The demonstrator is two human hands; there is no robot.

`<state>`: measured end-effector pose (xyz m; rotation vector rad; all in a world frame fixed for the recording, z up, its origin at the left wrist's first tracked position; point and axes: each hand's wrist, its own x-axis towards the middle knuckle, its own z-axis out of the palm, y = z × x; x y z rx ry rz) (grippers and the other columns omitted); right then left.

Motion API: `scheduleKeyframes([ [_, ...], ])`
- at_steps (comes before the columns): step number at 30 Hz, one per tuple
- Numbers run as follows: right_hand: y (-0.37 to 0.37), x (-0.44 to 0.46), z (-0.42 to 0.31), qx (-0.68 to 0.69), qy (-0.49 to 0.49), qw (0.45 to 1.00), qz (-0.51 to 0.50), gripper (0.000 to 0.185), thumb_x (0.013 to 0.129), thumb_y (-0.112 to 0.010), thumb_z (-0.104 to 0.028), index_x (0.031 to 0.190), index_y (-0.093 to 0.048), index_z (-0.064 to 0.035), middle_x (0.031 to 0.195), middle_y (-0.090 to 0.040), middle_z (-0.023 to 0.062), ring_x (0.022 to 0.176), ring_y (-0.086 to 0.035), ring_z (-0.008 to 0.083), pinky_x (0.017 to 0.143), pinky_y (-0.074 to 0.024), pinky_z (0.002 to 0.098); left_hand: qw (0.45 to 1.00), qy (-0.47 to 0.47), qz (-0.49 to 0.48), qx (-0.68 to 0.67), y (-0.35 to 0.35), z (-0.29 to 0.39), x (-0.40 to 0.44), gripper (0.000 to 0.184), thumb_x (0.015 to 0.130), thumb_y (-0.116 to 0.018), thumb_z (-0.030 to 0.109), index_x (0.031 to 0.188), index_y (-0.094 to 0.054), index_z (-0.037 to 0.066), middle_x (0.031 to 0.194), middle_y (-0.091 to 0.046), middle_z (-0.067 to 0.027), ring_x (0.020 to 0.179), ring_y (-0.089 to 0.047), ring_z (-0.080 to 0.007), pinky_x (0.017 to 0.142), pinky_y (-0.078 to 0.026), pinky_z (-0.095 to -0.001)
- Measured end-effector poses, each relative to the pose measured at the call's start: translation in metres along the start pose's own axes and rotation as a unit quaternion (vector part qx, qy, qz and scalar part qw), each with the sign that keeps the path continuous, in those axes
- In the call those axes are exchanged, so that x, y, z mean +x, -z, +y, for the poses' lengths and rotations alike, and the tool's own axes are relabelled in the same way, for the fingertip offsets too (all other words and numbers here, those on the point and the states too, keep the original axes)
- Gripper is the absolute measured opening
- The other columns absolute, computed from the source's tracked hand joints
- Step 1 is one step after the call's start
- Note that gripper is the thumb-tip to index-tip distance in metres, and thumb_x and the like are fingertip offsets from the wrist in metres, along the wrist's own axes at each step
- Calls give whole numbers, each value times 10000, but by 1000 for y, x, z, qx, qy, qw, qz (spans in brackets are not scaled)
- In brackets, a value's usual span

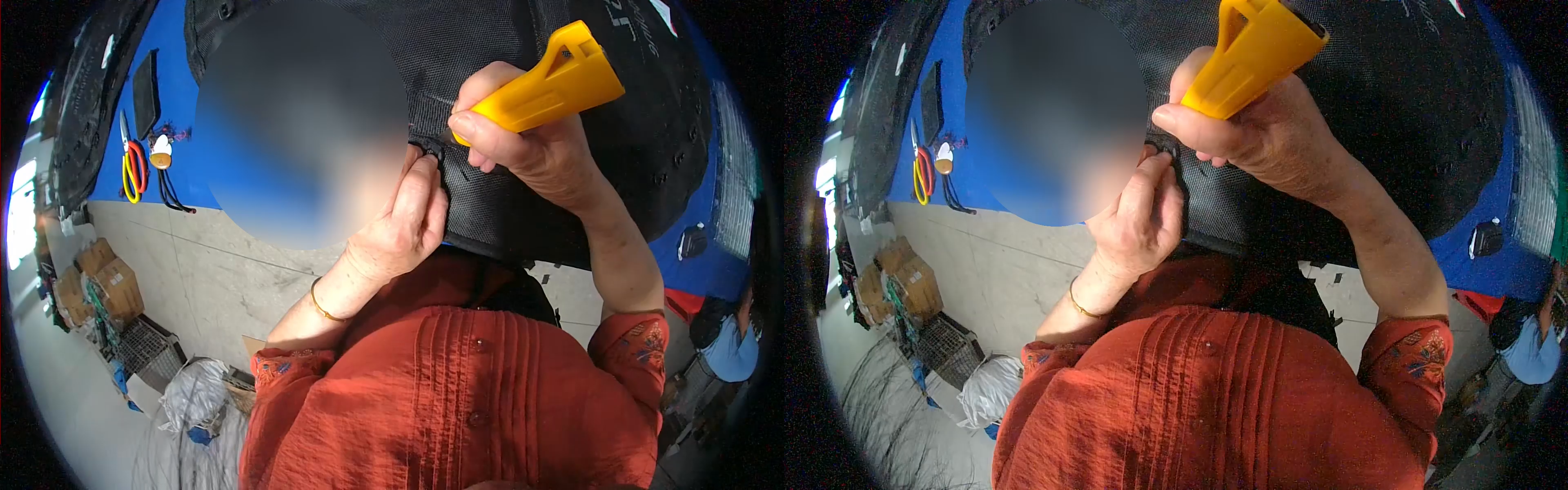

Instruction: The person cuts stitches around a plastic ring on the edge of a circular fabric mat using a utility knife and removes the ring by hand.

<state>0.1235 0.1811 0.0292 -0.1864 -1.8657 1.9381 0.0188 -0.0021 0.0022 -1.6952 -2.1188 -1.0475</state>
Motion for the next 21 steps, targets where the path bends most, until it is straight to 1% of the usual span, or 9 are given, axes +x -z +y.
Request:
scheduleKeyframes([
  [1,-1,0,-2,0,0,1000,0,141,964,-784,-123,1031,-666,-84,757,-642,-30,621,-600,48,564,-472,208,1000,0,0,0,0,0,0,268,778,-781,33,1045,-747,38,1053,-715,-108,778,-611,-262,719,-472,-372],
  [3,-4,4,-12,12,-6,998,62,128,985,-772,-139,1052,-677,-83,801,-680,-9,634,-623,53,581,-504,206,1000,-1,4,-5,0,0,1,255,783,-780,33,1035,-745,41,1049,-714,-109,782,-614,-265,722,-472,-373],
  [5,8,10,-21,-5,22,999,50,132,1002,-765,-164,1072,-684,-86,841,-703,3,654,-645,56,600,-530,204,1000,3,2,-6,0,1,1,250,785,-780,33,1032,-744,42,1045,-714,-109,784,-614,-267,723,-473,-374],
  [7,16,10,-22,-19,-21,1000,14,138,1038,-694,-123,1145,-659,-43,865,-682,41,669,-659,76,638,-542,225,1000,7,-2,-9,0,1,2,245,786,-780,33,1029,-743,43,1041,-714,-109,786,-615,-270,724,-473,-375],
  [8,12,7,-19,0,-55,998,29,143,999,-772,-181,1074,-688,-92,847,-696,-11,660,-641,50,603,-524,196,1000,8,-1,-5,0,1,2,244,788,-781,33,1028,-743,43,1036,-713,-109,788,-616,-270,725,-473,-375],
  [13,10,5,-16,3,-92,996,4,134,987,-780,-176,1047,-688,-100,805,-660,-34,646,-618,42,598,-501,196,1000,11,-2,-2,-1,0,1,244,788,-784,33,1027,-741,44,1031,-714,-108,794,-617,-271,724,-472,-377],
  [16,14,5,-19,-6,-122,992,-19,138,976,-789,-184,1014,-685,-102,783,-638,-44,637,-604,39,594,-487,198,1000,-4,19,9,-4,-1,0,228,794,-795,111,1014,-754,66,1055,-704,-71,757,-593,-230,681,-445,-364],
  [19,14,6,-19,-4,-140,990,-28,150,969,-796,-197,969,-679,-103,763,-622,-50,625,-591,40,588,-475,198,1000,7,-1,-7,-1,0,0,245,787,-785,29,1027,-740,45,1042,-714,-109,775,-608,-270,717,-470,-377],
  [21,14,6,-19,-3,-141,989,-35,160,966,-799,-203,946,-675,-104,754,-615,-53,619,-585,41,585,-471,197,1000,-3,13,8,-5,-3,-2,222,798,-793,118,1011,-755,69,1051,-705,-67,754,-590,-225,683,-445,-361],
])
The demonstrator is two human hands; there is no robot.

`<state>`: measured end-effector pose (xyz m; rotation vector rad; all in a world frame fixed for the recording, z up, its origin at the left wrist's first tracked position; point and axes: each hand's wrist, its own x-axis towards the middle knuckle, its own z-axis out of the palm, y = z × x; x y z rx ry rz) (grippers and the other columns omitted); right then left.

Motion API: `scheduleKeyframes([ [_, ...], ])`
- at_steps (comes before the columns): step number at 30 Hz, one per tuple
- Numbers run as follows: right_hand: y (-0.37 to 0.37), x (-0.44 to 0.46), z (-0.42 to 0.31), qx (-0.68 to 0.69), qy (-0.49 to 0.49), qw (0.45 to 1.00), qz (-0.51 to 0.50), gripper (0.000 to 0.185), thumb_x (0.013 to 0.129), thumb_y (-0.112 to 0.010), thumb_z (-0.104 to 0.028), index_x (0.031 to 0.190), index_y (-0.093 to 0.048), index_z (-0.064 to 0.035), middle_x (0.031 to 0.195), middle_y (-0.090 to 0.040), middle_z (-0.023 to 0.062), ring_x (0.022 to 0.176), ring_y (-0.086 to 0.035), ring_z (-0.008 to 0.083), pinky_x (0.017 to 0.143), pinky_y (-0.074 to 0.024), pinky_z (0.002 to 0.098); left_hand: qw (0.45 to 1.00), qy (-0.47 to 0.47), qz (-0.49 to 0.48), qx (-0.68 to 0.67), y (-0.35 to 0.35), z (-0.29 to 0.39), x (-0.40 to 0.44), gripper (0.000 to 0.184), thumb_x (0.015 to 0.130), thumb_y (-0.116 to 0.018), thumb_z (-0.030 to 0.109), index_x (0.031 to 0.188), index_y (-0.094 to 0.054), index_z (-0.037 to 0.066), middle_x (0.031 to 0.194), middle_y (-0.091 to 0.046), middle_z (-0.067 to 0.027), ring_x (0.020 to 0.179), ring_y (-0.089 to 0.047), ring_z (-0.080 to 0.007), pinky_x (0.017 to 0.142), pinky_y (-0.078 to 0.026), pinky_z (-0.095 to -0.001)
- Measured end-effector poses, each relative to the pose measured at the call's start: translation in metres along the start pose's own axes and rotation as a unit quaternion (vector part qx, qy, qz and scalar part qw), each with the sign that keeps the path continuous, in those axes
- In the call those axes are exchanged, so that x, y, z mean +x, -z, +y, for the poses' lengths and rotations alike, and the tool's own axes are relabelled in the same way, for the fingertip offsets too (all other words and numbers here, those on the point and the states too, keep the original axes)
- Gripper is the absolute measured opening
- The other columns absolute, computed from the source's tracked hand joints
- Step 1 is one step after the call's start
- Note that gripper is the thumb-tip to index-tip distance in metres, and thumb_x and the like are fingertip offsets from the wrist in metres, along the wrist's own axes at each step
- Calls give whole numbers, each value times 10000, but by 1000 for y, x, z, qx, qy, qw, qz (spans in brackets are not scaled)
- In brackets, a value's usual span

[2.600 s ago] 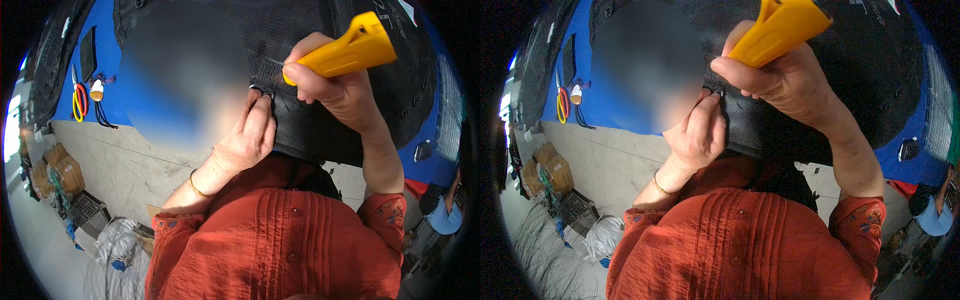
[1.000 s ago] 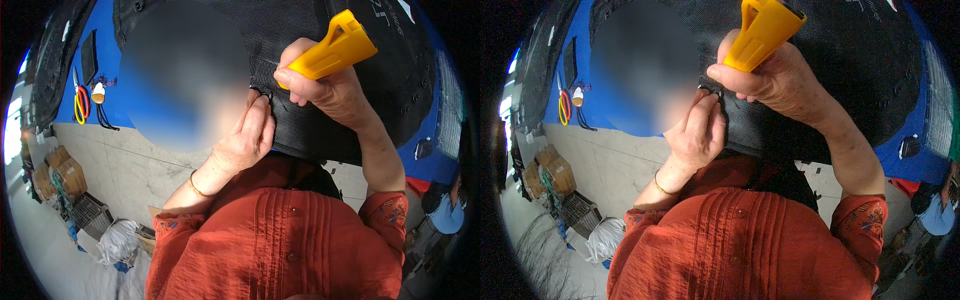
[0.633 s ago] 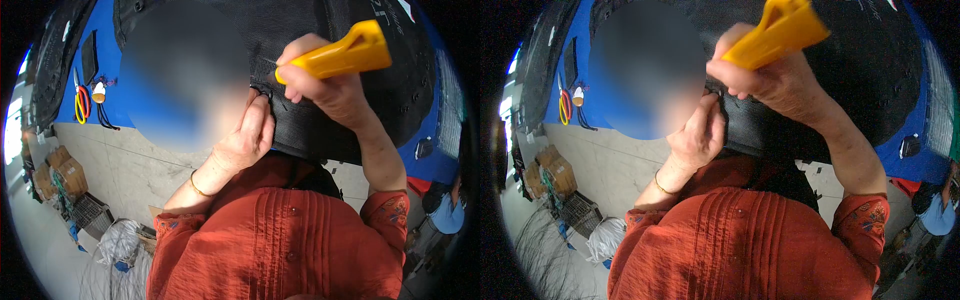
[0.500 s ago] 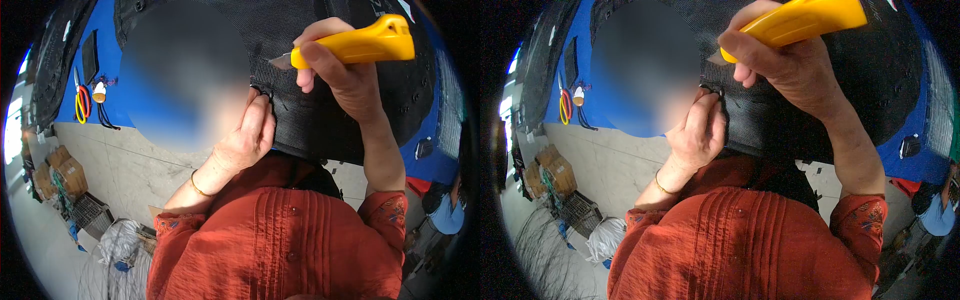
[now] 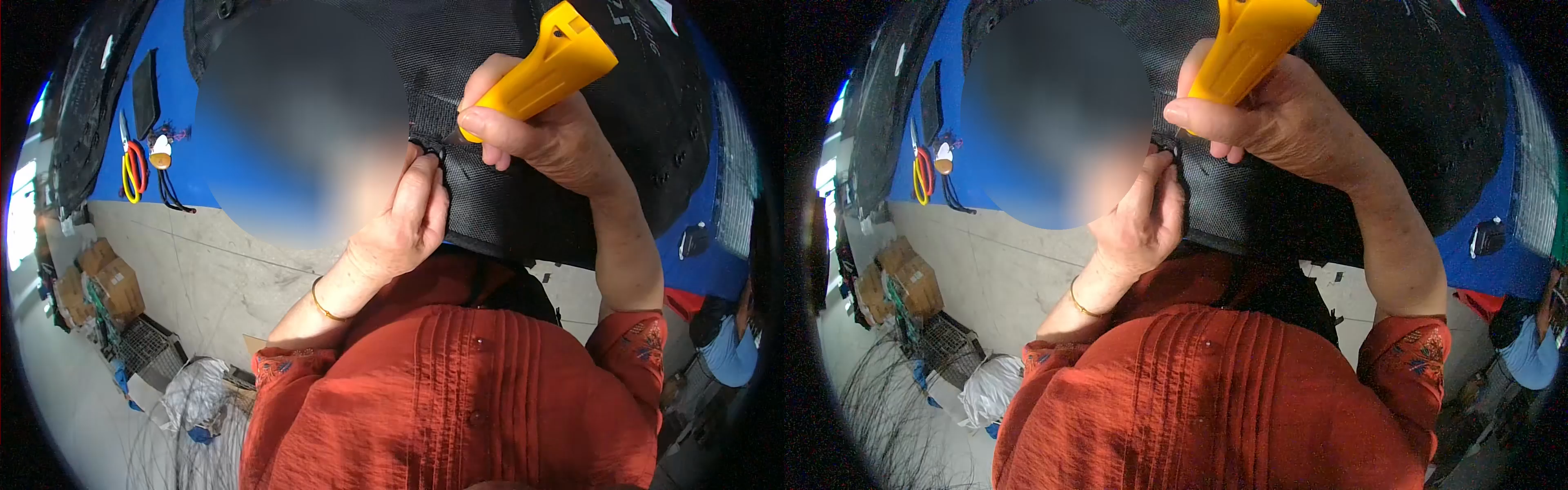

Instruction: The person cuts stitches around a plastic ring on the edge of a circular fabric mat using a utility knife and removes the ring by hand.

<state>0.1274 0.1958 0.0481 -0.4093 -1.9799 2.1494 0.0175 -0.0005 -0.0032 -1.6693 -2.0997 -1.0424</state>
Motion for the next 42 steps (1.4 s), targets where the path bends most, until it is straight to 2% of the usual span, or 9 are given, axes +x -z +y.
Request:
scheduleKeyframes([
  [9,-3,1,4,-4,2,1000,-15,149,969,-789,-177,930,-665,-105,721,-591,-56,609,-557,39,580,-446,200,1000,-7,5,-1,0,0,0,217,802,-791,112,1011,-755,67,1057,-705,-66,755,-588,-221,682,-442,-361],
  [14,-5,1,7,-18,38,999,-18,140,963,-787,-155,937,-663,-95,718,-584,-56,612,-548,40,583,-447,206,1000,-9,5,-1,0,-1,0,219,806,-789,111,1016,-753,66,1058,-705,-65,753,-588,-222,677,-438,-361],
  [21,-4,1,6,-30,55,998,-16,158,963,-787,-177,925,-657,-94,711,-584,-50,605,-550,44,580,-450,209,1000,-10,2,3,0,0,0,215,808,-788,110,1016,-748,70,1057,-701,-66,751,-586,-223,673,-435,-361],
  [23,0,0,0,-46,-5,998,-29,66,966,-760,-88,977,-700,-63,906,-655,-30,689,-634,42,630,-534,197,1000,-10,-1,4,1,0,0,216,808,-787,111,1017,-747,70,1057,-700,-66,753,-586,-223,675,-436,-361],
  [28,-1,0,-2,-51,-7,998,-27,65,971,-755,-94,972,-697,-65,894,-658,-26,679,-634,43,615,-530,200,1000,-9,2,1,2,1,2,221,808,-785,109,1022,-745,69,1056,-698,-68,760,-588,-227,683,-442,-361],
  [30,-1,0,-2,-58,-1,998,-23,67,970,-756,-96,969,-696,-66,880,-659,-25,673,-633,43,610,-528,200,1000,8,-18,-12,5,4,2,243,812,-775,45,1053,-738,43,1053,-713,-113,796,-618,-277,734,-472,-384],
  [42,-6,0,-2,-88,4,996,-8,87,984,-750,-96,988,-671,-58,794,-657,-8,641,-637,55,575,-516,207,1000,-3,-17,-5,5,3,2,248,821,-767,40,1063,-717,45,1059,-701,-119,812,-625,-284,737,-473,-388],
])
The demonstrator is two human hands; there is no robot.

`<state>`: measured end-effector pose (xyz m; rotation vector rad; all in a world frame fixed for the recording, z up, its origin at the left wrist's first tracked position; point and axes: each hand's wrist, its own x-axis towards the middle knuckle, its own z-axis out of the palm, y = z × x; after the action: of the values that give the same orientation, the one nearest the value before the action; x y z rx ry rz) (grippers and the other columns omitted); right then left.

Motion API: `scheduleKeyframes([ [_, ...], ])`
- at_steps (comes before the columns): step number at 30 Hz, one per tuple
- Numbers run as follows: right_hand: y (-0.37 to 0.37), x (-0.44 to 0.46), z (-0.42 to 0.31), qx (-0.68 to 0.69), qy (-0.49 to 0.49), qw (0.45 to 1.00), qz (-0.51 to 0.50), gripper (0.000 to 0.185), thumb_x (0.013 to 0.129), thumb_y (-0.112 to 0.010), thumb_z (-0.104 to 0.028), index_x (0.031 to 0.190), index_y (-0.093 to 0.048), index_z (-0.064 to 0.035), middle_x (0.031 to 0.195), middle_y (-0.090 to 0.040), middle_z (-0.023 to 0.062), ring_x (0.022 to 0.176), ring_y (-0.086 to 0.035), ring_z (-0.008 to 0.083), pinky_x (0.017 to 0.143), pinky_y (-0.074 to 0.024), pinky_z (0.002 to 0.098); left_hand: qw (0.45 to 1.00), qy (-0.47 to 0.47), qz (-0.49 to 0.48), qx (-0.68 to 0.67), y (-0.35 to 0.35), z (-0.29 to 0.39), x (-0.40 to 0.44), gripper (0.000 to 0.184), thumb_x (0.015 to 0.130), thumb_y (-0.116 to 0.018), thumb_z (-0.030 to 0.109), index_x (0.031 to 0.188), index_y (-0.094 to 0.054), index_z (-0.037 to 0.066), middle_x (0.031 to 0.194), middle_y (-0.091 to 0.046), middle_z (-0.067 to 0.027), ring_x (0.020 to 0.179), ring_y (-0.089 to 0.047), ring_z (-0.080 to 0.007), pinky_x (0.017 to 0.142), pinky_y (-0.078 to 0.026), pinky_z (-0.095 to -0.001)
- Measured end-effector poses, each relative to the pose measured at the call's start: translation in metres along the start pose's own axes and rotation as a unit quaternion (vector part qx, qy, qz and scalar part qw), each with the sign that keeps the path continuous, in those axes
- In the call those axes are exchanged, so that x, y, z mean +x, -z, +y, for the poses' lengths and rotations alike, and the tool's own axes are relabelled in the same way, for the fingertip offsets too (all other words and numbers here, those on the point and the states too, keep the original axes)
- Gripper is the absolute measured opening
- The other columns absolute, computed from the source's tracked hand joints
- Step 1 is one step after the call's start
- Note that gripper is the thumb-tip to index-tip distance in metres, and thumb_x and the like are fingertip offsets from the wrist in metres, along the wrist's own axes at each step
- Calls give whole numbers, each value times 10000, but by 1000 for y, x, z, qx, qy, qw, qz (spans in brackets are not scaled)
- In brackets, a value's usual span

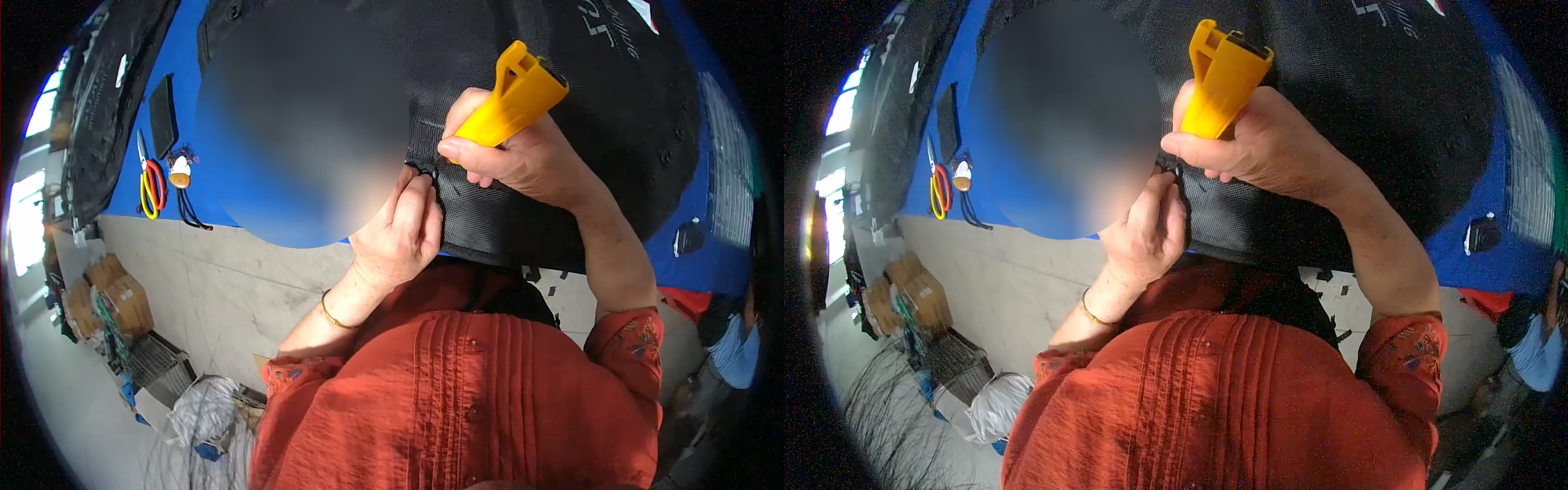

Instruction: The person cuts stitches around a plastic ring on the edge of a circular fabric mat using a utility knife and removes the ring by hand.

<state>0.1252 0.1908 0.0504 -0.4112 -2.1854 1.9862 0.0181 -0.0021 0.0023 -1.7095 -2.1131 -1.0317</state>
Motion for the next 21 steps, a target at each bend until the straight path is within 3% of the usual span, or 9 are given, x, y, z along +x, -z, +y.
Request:
scheduleKeyframes([
  [2,-2,0,3,4,26,1000,11,160,987,-761,-189,960,-666,-63,709,-636,-16,599,-598,65,555,-481,232,1000,-3,-2,0,0,0,0,253,821,-768,40,1068,-713,45,1062,-699,-121,818,-626,-285,737,-473,-388],
  [10,-5,1,11,27,28,999,8,159,1001,-755,-200,993,-679,-60,713,-651,-14,611,-606,59,564,-490,237,1000,-6,-18,4,0,-2,-2,263,821,-769,24,1077,-710,41,1077,-696,-130,838,-634,-294,752,-485,-392],
  [13,-6,2,13,32,31,999,8,169,1003,-756,-214,992,-680,-64,740,-662,-12,626,-625,65,577,-510,236,1000,-29,9,8,-3,-6,-3,261,812,-778,73,1063,-718,38,1078,-693,-103,782,-614,-252,698,-452,-377],
  [21,-5,3,14,44,27,998,20,180,1010,-752,-239,994,-678,-75,790,-680,-5,653,-664,82,594,-548,236,1000,-12,-10,-4,1,-2,-3,268,820,-761,10,1083,-715,27,1082,-705,-144,865,-652,-301,757,-493,-399],
])
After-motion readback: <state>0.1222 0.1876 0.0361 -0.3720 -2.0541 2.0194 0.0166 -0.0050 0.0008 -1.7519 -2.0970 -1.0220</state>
